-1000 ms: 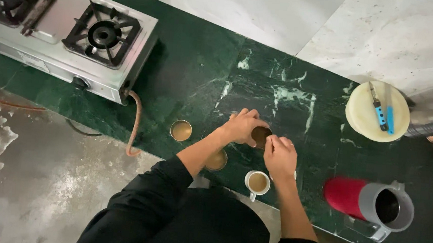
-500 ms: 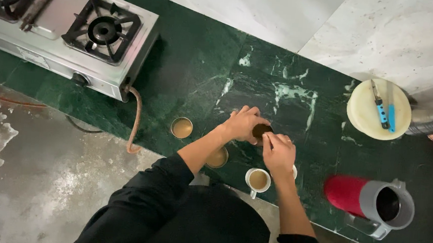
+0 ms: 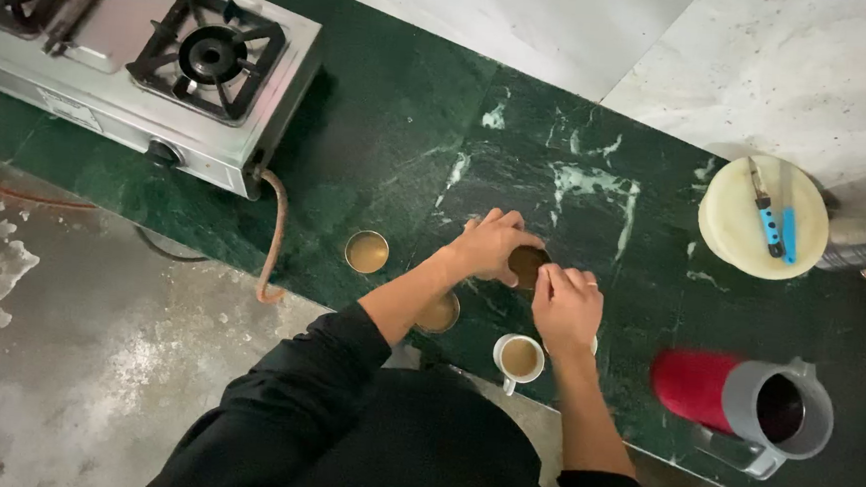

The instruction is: Preparing several cups of tea by adding sugar and ingredients with a spoon.

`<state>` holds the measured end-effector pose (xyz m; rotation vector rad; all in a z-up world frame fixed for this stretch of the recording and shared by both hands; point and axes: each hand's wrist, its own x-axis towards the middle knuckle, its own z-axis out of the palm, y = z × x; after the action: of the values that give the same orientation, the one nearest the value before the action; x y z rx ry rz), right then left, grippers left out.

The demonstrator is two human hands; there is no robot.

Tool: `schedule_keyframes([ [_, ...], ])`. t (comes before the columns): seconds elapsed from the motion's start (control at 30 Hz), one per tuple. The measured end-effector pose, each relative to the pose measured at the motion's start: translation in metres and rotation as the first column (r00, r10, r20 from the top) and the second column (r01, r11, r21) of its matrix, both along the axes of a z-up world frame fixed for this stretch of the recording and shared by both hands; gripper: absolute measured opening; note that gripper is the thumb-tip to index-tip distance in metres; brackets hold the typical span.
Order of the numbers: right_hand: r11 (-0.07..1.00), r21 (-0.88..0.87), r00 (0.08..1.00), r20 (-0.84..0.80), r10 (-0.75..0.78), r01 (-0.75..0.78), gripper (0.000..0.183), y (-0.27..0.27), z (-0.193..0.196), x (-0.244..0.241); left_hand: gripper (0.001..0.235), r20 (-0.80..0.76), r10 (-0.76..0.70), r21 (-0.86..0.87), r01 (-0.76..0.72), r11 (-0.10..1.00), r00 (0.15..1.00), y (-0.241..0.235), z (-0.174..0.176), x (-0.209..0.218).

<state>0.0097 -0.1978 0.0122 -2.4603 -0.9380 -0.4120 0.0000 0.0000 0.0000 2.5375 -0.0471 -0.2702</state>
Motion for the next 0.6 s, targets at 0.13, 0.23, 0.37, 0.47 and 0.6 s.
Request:
schedule_keyframes([
  [0.13,0.994,0.058,0.994,-0.058,0.098,-0.094,0.01,0.005,0.002,0.0,0.085,0.02,-0.003,-0.035,0.004,0.999,1.0,0.0,0.0,-0.002],
  [0.23,0.972,0.185,0.99,0.02,0.143,-0.144,0.009,0.009,0.007,0.002,0.077,0.044,-0.006,-0.011,0.007,1.0,0.999,-0.001,0.0,-0.002],
  [0.37,1.0,-0.025,0.998,0.057,-0.009,0.011,0.01,0.005,0.01,-0.003,0.084,0.071,-0.002,-0.006,0.003,1.0,0.997,-0.001,-0.005,-0.004],
  [0.47,0.999,0.008,0.999,-0.012,0.036,-0.036,0.011,0.007,0.004,-0.003,0.084,0.086,-0.004,-0.01,0.005,1.0,0.996,-0.001,-0.009,-0.004],
  [0.6,0.998,0.067,0.999,0.051,0.0,-0.004,0.012,0.005,0.0,0.004,0.082,0.031,0.001,-0.005,-0.001,1.0,1.0,-0.002,0.002,-0.003],
])
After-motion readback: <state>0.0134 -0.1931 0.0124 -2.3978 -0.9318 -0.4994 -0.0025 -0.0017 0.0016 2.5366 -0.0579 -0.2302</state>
